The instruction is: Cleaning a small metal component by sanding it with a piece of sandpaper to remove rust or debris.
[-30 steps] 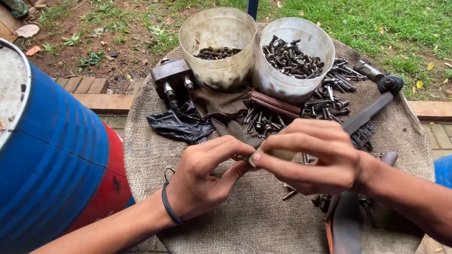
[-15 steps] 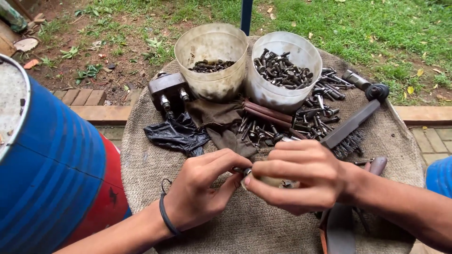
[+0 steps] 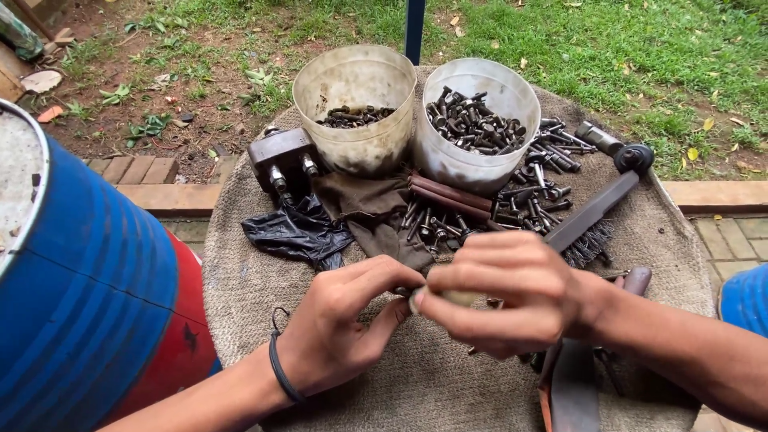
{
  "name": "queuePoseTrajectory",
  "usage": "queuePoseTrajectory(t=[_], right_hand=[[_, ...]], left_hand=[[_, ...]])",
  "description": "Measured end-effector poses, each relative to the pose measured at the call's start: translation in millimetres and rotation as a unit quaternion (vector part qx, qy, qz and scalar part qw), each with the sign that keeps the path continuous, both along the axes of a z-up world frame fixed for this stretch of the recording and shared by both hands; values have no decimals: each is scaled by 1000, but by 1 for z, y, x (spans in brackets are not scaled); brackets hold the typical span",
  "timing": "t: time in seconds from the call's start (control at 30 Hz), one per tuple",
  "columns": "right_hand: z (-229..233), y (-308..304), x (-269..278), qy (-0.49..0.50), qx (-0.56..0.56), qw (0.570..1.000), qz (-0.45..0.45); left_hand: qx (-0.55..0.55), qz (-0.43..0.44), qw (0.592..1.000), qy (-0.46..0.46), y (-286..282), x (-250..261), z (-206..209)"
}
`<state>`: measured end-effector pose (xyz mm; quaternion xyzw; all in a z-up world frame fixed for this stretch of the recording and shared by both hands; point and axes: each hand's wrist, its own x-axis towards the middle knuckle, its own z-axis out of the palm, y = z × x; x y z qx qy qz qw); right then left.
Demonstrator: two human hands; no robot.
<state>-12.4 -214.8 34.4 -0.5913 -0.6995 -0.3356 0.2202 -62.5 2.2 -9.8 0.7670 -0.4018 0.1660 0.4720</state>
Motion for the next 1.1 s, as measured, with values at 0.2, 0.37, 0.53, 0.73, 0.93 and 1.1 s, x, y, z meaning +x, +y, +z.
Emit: queuePoseTrajectory(t=[0.2, 0.37, 0.53, 0.73, 0.93, 1.1], right_hand=[[-1, -2, 5, 9, 11, 1000, -8], [-1, 0, -2, 6, -10, 1000, 6], [0, -4, 4, 5, -8, 1000, -18], [3, -2, -1, -6, -11, 1000, 21], [3, 1, -2, -15, 14, 1000, 14], [0, -5, 6, 2, 15, 1000, -4]], left_hand=[[-7, 3, 1000, -3, 0, 0, 2], [-2, 4, 1000, 0, 1, 0, 2], [-19, -3, 1000, -2, 1, 0, 0], [-5, -15, 1000, 0, 1, 0, 1], [0, -14, 1000, 4, 2, -1, 2], [-13, -20, 1000, 0, 1, 0, 1]])
